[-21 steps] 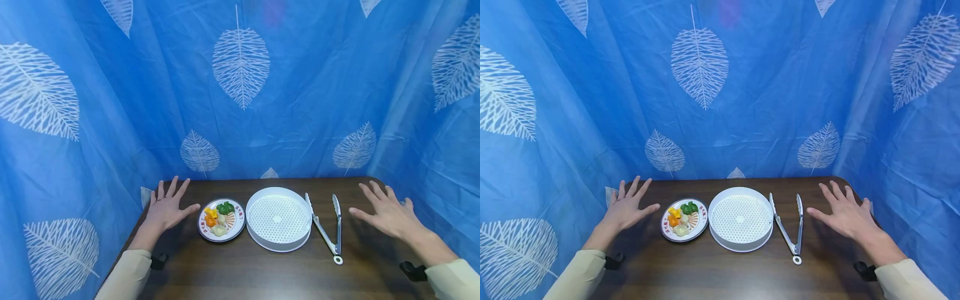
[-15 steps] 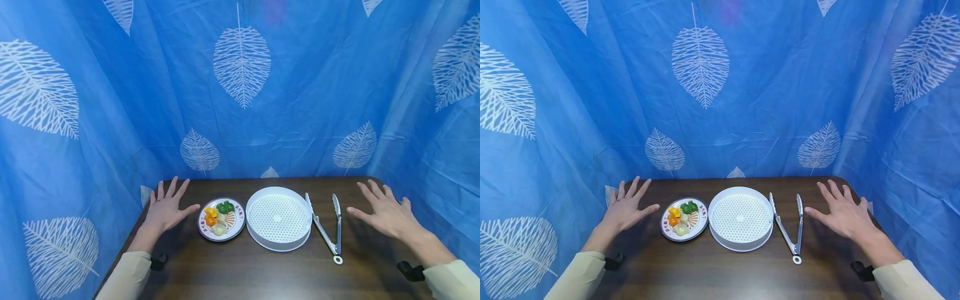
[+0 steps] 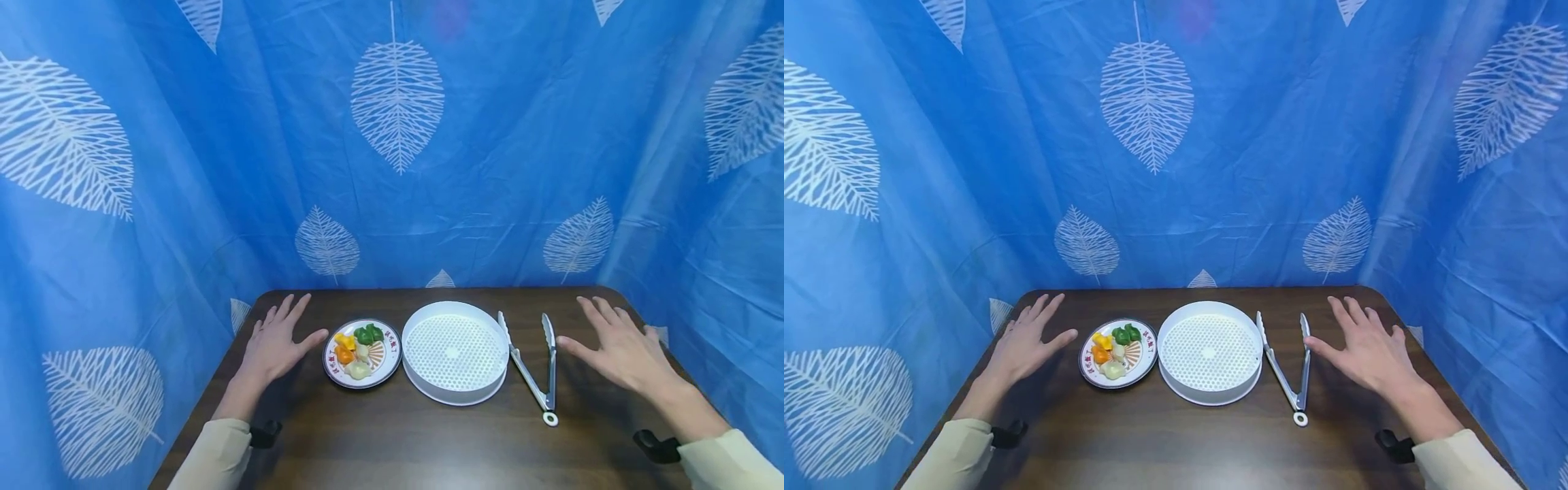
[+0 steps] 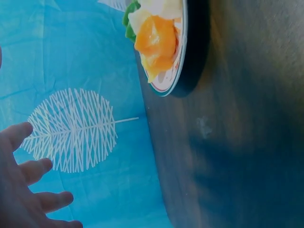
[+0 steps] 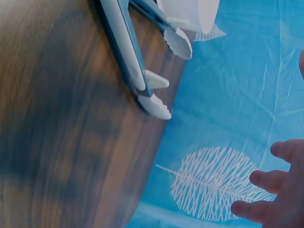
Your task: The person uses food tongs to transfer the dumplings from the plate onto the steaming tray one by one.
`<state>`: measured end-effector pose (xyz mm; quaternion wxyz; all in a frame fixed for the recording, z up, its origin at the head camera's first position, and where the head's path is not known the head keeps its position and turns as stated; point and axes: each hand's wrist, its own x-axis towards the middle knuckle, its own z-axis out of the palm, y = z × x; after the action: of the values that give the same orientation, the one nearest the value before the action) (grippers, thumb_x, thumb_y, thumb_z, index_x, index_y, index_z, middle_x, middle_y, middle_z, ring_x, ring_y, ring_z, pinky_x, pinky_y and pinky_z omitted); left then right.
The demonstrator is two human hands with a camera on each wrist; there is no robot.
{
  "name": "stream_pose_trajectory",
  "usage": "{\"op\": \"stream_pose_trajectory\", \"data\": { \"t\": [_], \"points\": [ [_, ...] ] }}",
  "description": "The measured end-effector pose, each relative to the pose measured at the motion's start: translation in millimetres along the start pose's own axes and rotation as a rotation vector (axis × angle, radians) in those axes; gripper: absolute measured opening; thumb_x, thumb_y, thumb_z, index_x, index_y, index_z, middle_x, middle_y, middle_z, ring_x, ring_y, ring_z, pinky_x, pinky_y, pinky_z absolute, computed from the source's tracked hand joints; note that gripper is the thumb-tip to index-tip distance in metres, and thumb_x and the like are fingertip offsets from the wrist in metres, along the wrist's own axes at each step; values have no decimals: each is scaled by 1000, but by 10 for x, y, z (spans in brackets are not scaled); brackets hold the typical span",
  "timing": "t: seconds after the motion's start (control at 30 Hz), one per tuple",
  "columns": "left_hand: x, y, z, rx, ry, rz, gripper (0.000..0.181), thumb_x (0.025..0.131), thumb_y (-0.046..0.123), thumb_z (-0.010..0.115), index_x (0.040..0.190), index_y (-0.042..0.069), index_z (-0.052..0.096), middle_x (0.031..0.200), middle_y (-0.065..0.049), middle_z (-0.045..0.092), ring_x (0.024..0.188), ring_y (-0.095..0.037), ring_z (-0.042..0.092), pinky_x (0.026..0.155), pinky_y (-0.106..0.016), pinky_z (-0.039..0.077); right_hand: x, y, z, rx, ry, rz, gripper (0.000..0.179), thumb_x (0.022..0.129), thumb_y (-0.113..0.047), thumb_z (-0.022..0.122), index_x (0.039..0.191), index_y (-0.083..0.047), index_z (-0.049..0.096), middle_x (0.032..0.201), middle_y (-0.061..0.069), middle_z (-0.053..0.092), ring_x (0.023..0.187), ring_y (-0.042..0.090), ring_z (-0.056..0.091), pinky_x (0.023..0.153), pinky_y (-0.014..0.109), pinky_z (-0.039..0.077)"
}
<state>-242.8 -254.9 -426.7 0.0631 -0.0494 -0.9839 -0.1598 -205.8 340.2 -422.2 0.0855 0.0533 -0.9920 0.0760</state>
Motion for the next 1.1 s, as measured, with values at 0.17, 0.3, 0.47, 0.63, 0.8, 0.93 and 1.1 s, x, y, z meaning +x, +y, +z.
{"op": "stream_pose_trajectory", "data": {
  "t": [0.17,0.3,0.47,0.63,0.8,0.93,1.1],
  "points": [
    [-74,16,43,-67,2,-30,96,89,85,42,161,21,36,167,-20,31,149,-51,33,115,-78,24,-4,-41,31,35,-12,13,103,93,-76,50,164,-9,20,158,34,35,138,60,35,93,90,26],
    [-110,9,104,-154,9,-73,93,89,85,43,157,21,43,165,-16,36,149,-45,38,112,-77,33,-20,-71,62,57,-10,27,102,94,-76,50,164,-6,21,156,35,37,137,60,37,92,87,30],
    [-142,-9,194,-254,19,-119,93,89,84,45,156,20,45,163,-15,40,149,-41,38,115,-72,34,-36,-126,125,92,14,41,101,95,-73,51,161,-1,26,154,37,39,135,61,40,90,83,38],
    [-168,-24,328,-348,22,-156,91,89,81,50,155,19,45,162,-17,42,145,-41,44,114,-66,40,-40,-210,195,141,26,61,102,95,-72,53,161,1,26,152,39,39,133,62,40,93,82,39],
    [-166,-29,499,-423,8,-180,80,94,71,56,156,21,43,162,-16,41,142,-40,48,113,-63,44,-52,-307,262,170,30,87,104,93,-73,54,160,2,27,152,40,38,131,64,40,97,81,38],
    [-171,-27,620,-465,1,-202,73,98,61,57,157,22,41,162,-16,42,133,-38,56,110,-60,48,-74,-380,327,195,16,118,106,93,-74,53,159,4,26,153,40,36,132,64,39,96,81,39],
    [-181,-12,731,-535,-9,-253,68,102,54,56,159,21,39,161,-17,42,131,-39,57,110,-60,48,-102,-444,438,218,14,152,108,92,-76,53,157,7,28,152,42,35,131,64,40,95,81,40]
  ]
}}
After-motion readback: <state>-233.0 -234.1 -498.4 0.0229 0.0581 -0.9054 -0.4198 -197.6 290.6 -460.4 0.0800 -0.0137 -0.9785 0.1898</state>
